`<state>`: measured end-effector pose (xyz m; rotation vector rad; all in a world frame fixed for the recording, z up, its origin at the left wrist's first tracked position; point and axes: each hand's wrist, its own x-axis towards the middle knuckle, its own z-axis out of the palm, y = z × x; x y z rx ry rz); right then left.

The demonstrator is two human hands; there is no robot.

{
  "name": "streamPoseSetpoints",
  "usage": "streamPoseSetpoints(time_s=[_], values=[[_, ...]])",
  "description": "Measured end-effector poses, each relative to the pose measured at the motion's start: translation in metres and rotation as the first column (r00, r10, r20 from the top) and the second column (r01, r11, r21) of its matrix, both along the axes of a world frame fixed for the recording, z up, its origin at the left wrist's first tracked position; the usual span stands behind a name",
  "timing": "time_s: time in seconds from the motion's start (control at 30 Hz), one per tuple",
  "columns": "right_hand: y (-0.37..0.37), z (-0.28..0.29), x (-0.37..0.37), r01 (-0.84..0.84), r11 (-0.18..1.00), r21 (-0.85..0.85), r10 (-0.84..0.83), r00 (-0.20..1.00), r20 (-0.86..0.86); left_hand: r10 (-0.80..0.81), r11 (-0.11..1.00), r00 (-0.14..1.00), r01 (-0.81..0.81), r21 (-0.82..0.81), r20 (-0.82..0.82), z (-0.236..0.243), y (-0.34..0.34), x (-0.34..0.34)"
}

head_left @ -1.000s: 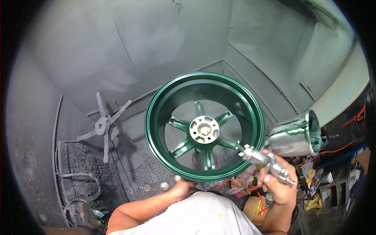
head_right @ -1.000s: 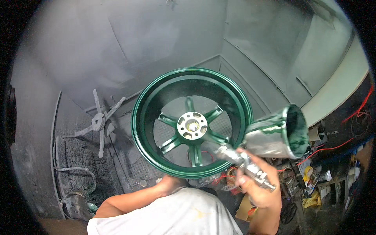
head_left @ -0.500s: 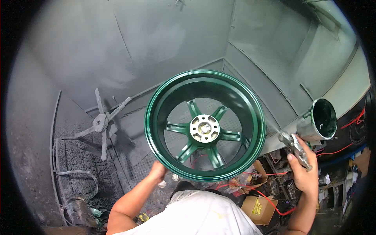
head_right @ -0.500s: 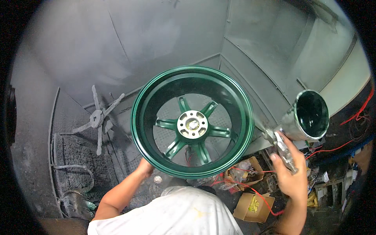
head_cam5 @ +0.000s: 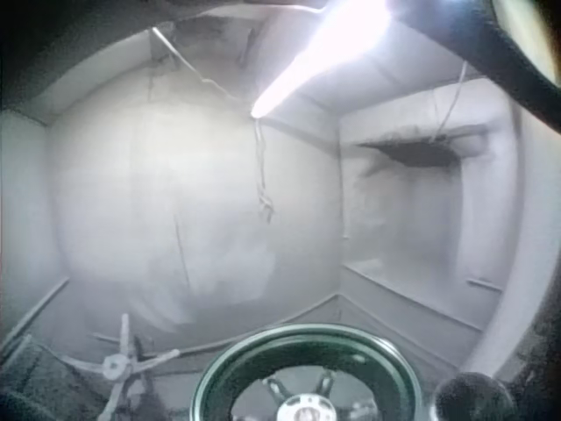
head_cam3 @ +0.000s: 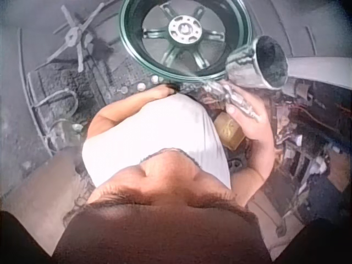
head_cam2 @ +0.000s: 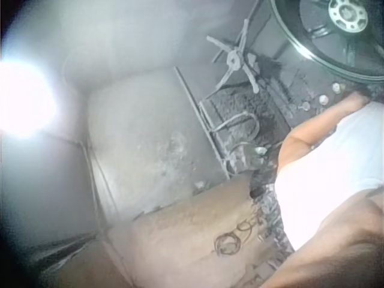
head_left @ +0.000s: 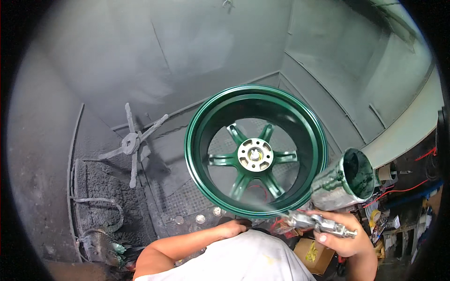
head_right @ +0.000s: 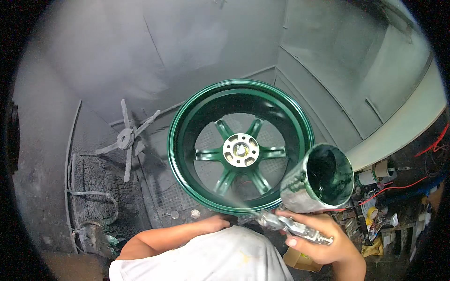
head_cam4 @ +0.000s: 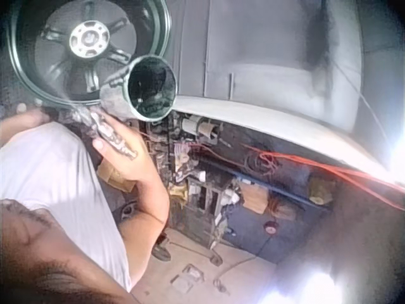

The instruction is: The person spray paints a car wheel rim using a paint spray gun, turns the wheel over, refills the spray gun with paint, and spray paints the front face of the wheel rim.

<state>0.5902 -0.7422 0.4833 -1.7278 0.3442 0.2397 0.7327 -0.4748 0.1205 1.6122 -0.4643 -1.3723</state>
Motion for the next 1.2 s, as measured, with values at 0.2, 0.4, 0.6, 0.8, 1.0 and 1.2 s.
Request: streamPoseSetpoints(time_s=[0.2, 0.4, 0.6, 0.8, 1.0, 1.2], values=[[-0.002, -0.018, 0.036, 0.151, 0.903, -0.403, 0.011, 0.928, 0.372, 0.267, 0.958, 0.864, -0.287, 0.018, -0.426, -0.031, 0.029, 0.022], [-0.024, -0.02, 0.024, 0.383, 0.84, -0.384, -0.252, 0.902, 0.35, 0.742, 0.608, 0.581, -0.794, -0.03, -0.335, 0.014, 0.054, 0.101], [-0.028, -0.003, -0.01, 0.369, 0.716, -0.592, -0.263, 0.929, 0.261, 0.728, 0.611, 0.482, -0.778, 0.144, -0.487, 0.041, 0.034, 0.078], [-0.02, -0.001, -0.016, 0.107, 0.912, -0.395, -0.1, 0.994, 0.039, 0.459, 0.844, 0.676, -0.535, 0.044, -0.576, 0.021, 0.003, -0.001], [0.005, -0.025, 0.005, 0.079, 0.992, 0.098, -0.083, 0.996, 0.035, 0.535, 0.759, 0.458, -0.63, 0.166, -0.709, 0.011, 0.001, 0.0], [0.006, -0.055, 0.023, 0.174, 0.974, -0.148, -0.123, 0.945, 0.302, 0.51, 0.654, 0.435, -0.757, 0.005, -0.742, -0.008, 0.009, -0.003]])
